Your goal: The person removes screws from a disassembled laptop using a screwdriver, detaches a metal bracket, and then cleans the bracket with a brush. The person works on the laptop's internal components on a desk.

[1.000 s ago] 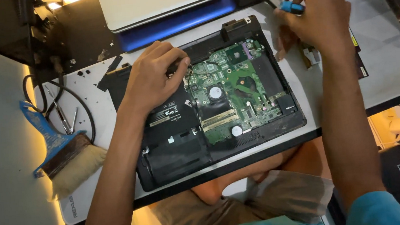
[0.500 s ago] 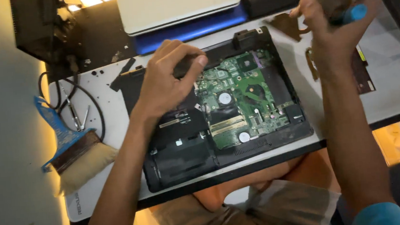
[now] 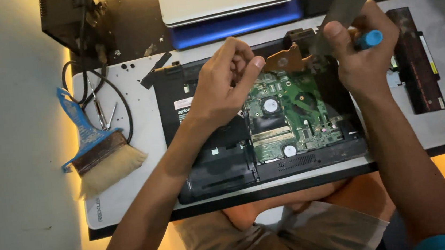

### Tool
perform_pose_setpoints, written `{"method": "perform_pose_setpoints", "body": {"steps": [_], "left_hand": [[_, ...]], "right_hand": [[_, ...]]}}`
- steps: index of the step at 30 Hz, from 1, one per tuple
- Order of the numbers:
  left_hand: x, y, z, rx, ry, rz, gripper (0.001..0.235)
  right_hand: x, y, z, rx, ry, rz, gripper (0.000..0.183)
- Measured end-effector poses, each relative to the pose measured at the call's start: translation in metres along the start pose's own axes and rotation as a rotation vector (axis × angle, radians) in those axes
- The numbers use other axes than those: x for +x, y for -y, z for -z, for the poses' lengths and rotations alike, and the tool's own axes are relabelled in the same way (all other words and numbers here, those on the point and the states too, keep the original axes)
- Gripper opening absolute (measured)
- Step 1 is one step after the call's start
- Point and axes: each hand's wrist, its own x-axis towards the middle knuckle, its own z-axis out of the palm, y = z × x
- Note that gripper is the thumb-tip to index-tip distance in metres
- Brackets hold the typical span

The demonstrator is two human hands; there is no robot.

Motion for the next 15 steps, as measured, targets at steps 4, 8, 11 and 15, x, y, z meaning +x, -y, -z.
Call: {"method": "perform_pose_setpoints", "body": {"steps": [4,8,11,15], "left_hand": [[0.001,0.01,0.001,-0.075,-0.007,0.046,0.019],[0.002,0.016,0.005,-0.066,0.023,0.128,0.022],[0.003,0.023,0.008,-0.008,0.048,0.079,0.023],[0.004,0.021,0.012,-0.045,0.077,0.155,0.023]], "right_hand": [[0.001,0.011,-0.01,-0.03,0.063,-0.11,0.037],[0.003,0.023,-0.017,0.006,0.064,-0.27,0.045],[0.003,0.018,-0.018,0.023,-0.003,-0.272,0.046],[0.004,0.02,-0.018,0.109,0.019,-0.255,0.041]]}}
